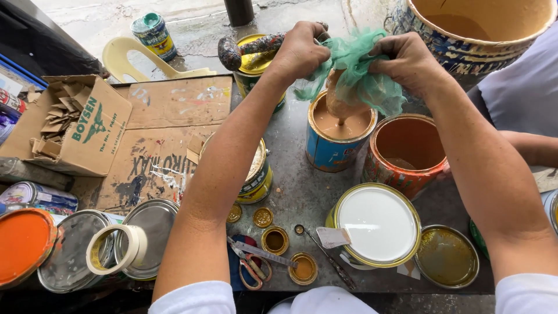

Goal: Straining paint through a mesh filter while pouring it from a large bucket into a smaller can.

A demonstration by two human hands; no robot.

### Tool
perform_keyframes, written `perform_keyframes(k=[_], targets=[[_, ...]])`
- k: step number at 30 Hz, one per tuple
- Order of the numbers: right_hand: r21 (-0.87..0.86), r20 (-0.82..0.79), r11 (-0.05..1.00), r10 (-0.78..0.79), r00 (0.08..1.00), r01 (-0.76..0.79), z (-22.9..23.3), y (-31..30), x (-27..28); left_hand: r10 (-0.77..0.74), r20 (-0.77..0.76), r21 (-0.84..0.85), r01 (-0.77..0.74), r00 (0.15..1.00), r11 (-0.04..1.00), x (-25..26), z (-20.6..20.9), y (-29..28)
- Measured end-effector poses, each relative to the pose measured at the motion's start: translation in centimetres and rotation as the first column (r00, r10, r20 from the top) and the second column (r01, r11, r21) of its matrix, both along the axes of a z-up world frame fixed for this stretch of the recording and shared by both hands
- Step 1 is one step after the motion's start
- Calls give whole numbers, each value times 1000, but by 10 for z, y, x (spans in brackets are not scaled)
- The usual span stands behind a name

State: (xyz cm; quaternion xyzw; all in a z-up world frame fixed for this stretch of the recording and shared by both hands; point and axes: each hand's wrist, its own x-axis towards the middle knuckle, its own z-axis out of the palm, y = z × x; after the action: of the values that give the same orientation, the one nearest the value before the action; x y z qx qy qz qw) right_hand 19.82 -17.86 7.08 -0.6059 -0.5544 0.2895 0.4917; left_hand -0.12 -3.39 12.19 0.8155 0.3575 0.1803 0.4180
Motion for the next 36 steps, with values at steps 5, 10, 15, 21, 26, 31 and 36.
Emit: perform_keyframes(k=[5, 10, 15, 21, 26, 31, 36], targets=[[5, 36, 1000, 14, 999, -14, 2, 3, 3, 37, -8, -8, -37, 999, 999, -3, 1, -1], [5, 39, 1000, 26, 999, -26, 9, 3, -1, 32, 8, 12, -32, 999, 999, -2, -1, -1], [2, 56, 999, 32, 998, -32, 13, 1, -4, 34, 3, 18, -34, 999, 999, -1, -3, 0], [12, 49, 999, 40, 998, -40, 11, 2, 0, 42, 26, -21, -41, 999, 999, -3, -1, -5], [12, 38, 1000, 16, 999, -17, 9, 1, 1, 29, 21, 17, -29, 999, 999, 0, -5, -2], [19, 26, 1000, 14, 1000, -14, 7, 1, 1, 28, 40, -17, -27, 999, 999, -1, -3, -5], [43, 6, 999, 24, 1000, -25, 8, -2, -1, 31, 55, -19, -30, 998, 999, -1, -2, -6]])
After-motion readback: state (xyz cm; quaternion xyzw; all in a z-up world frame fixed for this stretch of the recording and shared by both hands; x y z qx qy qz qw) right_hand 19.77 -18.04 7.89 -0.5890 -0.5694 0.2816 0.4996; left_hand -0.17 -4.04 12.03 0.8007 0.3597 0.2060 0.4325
